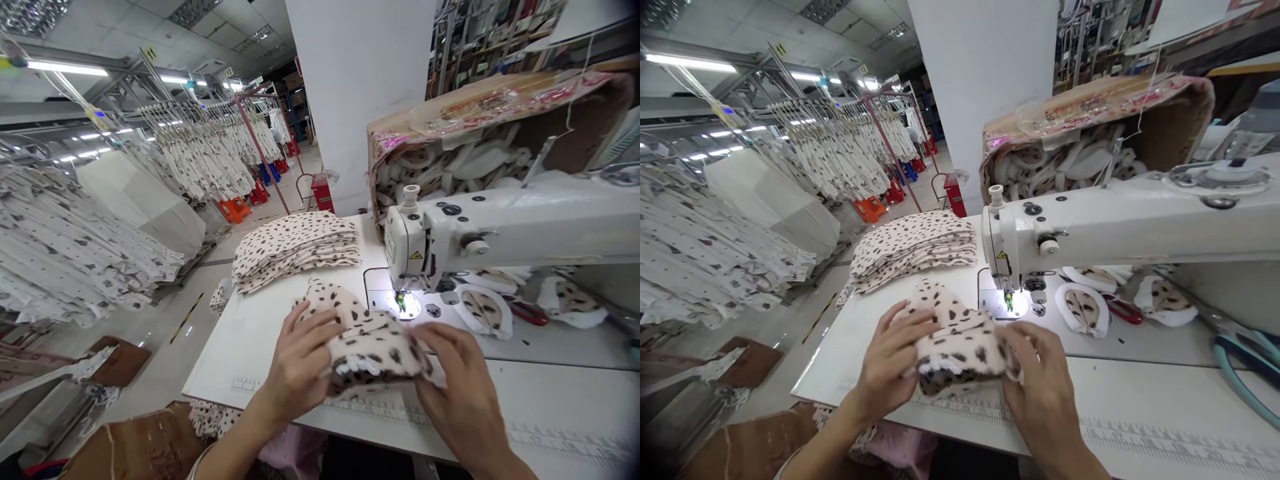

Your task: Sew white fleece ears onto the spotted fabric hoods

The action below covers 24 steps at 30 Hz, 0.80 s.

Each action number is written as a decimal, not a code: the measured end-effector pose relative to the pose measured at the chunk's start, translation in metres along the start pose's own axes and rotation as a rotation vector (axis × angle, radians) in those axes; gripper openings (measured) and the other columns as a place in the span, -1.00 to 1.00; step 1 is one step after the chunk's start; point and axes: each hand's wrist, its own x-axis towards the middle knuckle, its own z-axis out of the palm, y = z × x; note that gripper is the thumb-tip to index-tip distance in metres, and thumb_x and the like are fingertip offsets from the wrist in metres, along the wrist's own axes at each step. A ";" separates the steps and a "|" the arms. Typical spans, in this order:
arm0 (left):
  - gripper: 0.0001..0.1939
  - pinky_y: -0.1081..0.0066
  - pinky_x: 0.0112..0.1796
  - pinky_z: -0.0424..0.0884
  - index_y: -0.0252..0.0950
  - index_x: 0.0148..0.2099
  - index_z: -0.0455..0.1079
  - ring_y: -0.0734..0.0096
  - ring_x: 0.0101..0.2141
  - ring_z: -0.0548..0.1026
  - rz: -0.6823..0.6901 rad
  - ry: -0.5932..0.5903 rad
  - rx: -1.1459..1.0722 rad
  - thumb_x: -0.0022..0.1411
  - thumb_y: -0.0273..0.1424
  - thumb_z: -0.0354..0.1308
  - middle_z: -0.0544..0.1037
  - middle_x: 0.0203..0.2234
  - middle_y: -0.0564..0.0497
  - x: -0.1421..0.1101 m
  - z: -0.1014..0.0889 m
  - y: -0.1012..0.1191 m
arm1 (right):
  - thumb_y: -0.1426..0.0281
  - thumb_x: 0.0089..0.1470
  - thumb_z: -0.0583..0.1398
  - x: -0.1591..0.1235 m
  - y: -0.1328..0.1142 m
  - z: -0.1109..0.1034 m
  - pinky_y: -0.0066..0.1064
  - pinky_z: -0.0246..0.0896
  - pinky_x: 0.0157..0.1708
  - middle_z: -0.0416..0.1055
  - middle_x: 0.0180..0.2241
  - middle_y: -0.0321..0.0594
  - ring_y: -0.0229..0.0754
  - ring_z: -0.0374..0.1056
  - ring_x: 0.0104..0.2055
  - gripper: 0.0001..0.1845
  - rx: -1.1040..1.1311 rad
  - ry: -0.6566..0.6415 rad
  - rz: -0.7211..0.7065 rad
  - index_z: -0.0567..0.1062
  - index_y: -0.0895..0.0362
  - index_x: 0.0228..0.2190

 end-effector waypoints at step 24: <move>-0.61 0.02 -0.01 0.27 -0.22 0.05 0.35 0.13 -0.15 0.41 -0.105 -0.771 -0.027 0.15 -0.36 0.15 0.47 -0.16 -0.05 0.046 0.074 -0.061 | 0.46 0.10 0.11 -0.034 -0.024 0.027 -0.28 0.32 -0.33 0.44 -0.25 -0.11 -0.05 0.38 -0.24 -0.63 -0.171 -0.435 -0.232 0.37 0.18 -0.02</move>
